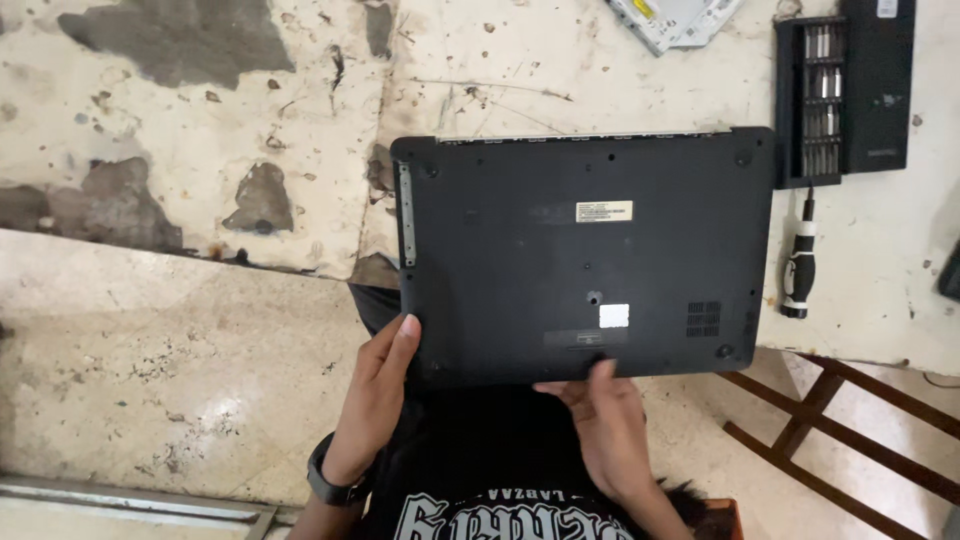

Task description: The person unscrews several screws from the bottom casing of a laptop using a screwdriver, then lifts and removes a component before continuing to unscrew further screws on the internal chassis.

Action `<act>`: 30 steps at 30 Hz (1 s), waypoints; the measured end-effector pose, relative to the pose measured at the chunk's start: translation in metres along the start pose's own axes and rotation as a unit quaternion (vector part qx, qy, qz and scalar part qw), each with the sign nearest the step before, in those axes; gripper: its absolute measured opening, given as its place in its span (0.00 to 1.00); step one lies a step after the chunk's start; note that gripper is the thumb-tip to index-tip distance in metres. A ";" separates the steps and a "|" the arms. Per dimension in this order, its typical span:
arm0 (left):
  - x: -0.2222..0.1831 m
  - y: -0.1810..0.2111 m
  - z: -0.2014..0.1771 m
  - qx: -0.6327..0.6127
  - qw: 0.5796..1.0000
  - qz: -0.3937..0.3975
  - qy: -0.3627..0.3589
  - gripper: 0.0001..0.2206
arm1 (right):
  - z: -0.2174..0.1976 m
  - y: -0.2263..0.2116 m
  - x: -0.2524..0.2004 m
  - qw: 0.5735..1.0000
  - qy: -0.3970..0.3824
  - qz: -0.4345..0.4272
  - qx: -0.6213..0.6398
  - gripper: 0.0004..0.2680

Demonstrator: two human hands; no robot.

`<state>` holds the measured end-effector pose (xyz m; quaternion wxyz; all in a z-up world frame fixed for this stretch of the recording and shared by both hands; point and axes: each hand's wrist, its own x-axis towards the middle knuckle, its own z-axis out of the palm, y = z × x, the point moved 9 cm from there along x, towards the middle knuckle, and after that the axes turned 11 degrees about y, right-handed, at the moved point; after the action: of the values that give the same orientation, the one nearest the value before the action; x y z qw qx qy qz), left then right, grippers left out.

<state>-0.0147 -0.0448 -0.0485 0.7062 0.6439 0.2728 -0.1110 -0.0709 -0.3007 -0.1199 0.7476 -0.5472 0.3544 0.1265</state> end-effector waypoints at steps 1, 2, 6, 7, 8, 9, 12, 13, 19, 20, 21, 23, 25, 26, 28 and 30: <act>0.001 -0.008 -0.002 -0.001 1.000 -0.002 -0.002 0.24 | -0.020 0.004 0.004 1.000 0.003 0.000 -0.001 0.25; 0.003 -0.017 -0.011 0.014 0.999 -0.009 0.030 0.20 | -0.061 -0.003 0.008 0.990 0.128 -0.060 -0.003 0.21; 0.011 -0.028 -0.021 0.015 0.999 -0.034 0.028 0.19 | -0.084 -0.060 0.007 0.976 0.201 -0.075 -0.042 0.26; 0.010 -0.023 -0.020 0.018 0.999 -0.036 0.025 0.19 | -0.089 -0.063 0.008 0.975 0.205 -0.073 -0.041 0.26; 0.008 -0.020 -0.018 0.038 0.998 -0.049 0.012 0.21 | -0.088 -0.070 0.008 0.978 0.179 -0.091 -0.050 0.26; 0.009 -0.015 -0.015 0.055 0.997 -0.057 0.000 0.24 | -0.085 -0.079 0.013 0.980 0.151 -0.115 -0.058 0.26; 0.009 -0.015 -0.014 0.038 0.999 -0.037 -0.013 0.22 | -0.077 -0.089 0.014 0.976 0.107 -0.168 -0.090 0.21; 0.009 -0.018 -0.014 0.038 0.999 -0.036 -0.014 0.22 | -0.076 -0.089 0.014 0.976 0.107 -0.169 -0.089 0.21; 0.012 -0.039 -0.030 0.065 0.996 -0.057 0.028 0.18 | -0.106 -0.080 0.022 0.991 0.090 -0.072 -0.071 0.21; 0.013 -0.042 -0.035 0.083 0.995 -0.043 0.036 0.18 | -0.120 -0.093 0.016 0.940 0.152 -0.130 -0.277 0.16; 0.017 -0.044 -0.039 0.101 0.994 -0.026 0.044 0.21 | -0.129 -0.107 0.010 0.840 0.210 -0.180 -0.467 0.21; 0.017 -0.059 -0.040 0.068 0.993 -0.081 0.048 0.21 | -0.116 -0.145 -0.002 0.808 0.249 -0.259 -0.466 0.14; 0.014 -0.077 -0.043 0.037 0.988 -0.141 0.056 0.21 | -0.096 -0.182 -0.004 0.771 0.283 -0.330 -0.465 0.08; 0.015 -0.079 -0.046 0.058 0.987 -0.138 0.064 0.22 | -0.067 -0.197 0.003 0.732 0.222 -0.385 -0.516 0.09; 0.022 -0.075 -0.047 0.077 0.987 -0.121 0.069 0.22 | -0.023 -0.222 0.017 0.682 0.164 -0.444 -0.557 0.12; 0.016 -0.088 -0.043 0.031 0.968 -0.237 0.075 0.29 | -0.001 -0.224 0.047 0.718 0.112 -0.326 -0.605 0.21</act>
<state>-0.0567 -0.0124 -0.1322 0.6169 0.5885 0.4666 -0.2352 0.0919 -0.3939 0.0117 0.2074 -0.9747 0.0833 0.0005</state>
